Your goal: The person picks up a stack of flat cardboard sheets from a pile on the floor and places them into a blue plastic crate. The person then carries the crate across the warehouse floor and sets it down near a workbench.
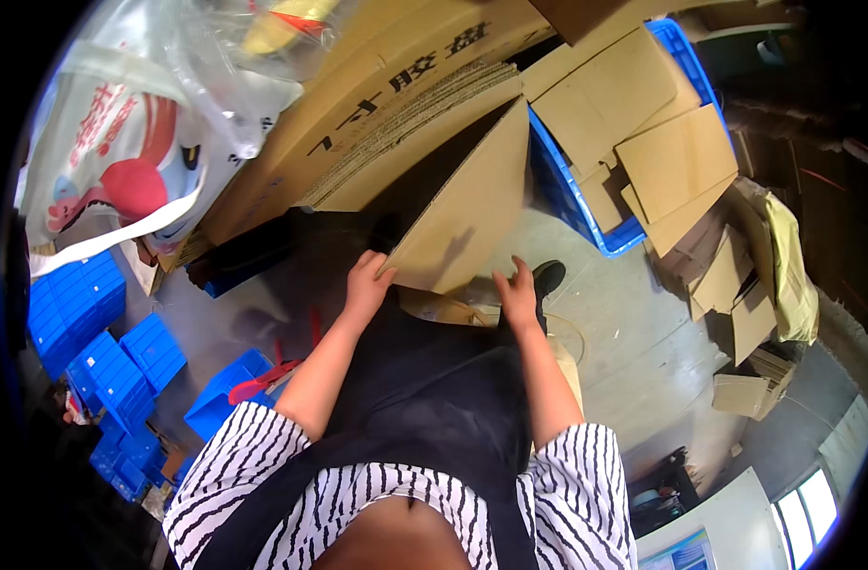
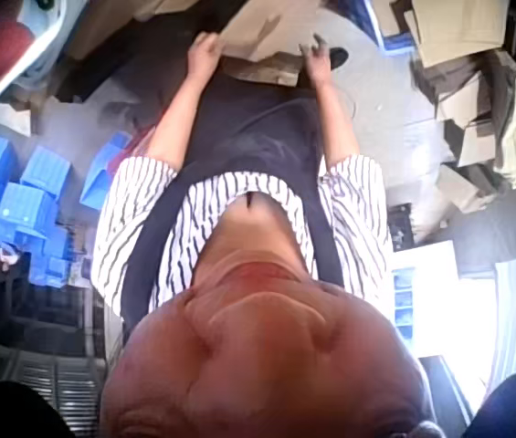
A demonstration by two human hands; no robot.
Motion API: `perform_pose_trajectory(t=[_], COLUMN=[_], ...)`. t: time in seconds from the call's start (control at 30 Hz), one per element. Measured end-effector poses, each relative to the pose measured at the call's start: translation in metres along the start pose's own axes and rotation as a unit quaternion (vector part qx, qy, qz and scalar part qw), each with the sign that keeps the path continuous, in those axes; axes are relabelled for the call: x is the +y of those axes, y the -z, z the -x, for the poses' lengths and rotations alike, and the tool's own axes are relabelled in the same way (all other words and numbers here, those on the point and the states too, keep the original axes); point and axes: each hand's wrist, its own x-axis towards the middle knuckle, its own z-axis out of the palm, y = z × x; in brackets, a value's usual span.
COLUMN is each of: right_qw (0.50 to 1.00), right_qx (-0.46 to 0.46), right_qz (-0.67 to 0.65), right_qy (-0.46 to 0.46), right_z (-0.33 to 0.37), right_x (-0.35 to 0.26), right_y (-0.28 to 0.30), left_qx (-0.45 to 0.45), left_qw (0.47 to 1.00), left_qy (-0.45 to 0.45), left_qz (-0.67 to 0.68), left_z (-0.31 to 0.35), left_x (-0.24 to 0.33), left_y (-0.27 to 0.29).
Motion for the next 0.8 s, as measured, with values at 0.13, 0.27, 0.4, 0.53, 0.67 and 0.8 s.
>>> perform_pose_trajectory(t=[0.13, 0.27, 0.4, 0.53, 0.67, 0.8], right_qw=[0.976, 0.952, 0.956, 0.970, 0.962, 0.931], right_qx=[-0.023, -0.001, 0.018, 0.127, 0.218, 0.264], right_qz=[-0.212, -0.300, -0.274, -0.184, -0.082, 0.103], right_qy=[0.037, 0.054, 0.103, 0.095, 0.143, 0.230], right_z=[-0.015, -0.026, -0.050, -0.088, -0.107, -0.125], right_x=[-0.161, -0.234, -0.244, -0.234, -0.244, -0.258], right_y=[-0.023, -0.063, -0.105, -0.133, -0.138, -0.139], left_qx=[0.049, 0.113, 0.178, 0.248, 0.211, 0.215], left_qw=[0.999, 0.991, 0.983, 0.954, 0.958, 0.963], left_qy=[-0.014, -0.042, 0.018, 0.163, 0.187, 0.158], left_qz=[-0.005, -0.054, -0.035, 0.029, 0.060, 0.046], left_z=[0.002, -0.005, -0.024, -0.048, -0.068, -0.072], left_x=[0.034, 0.028, -0.006, -0.055, -0.059, -0.077], left_y=[0.046, 0.070, 0.066, 0.052, 0.063, 0.049])
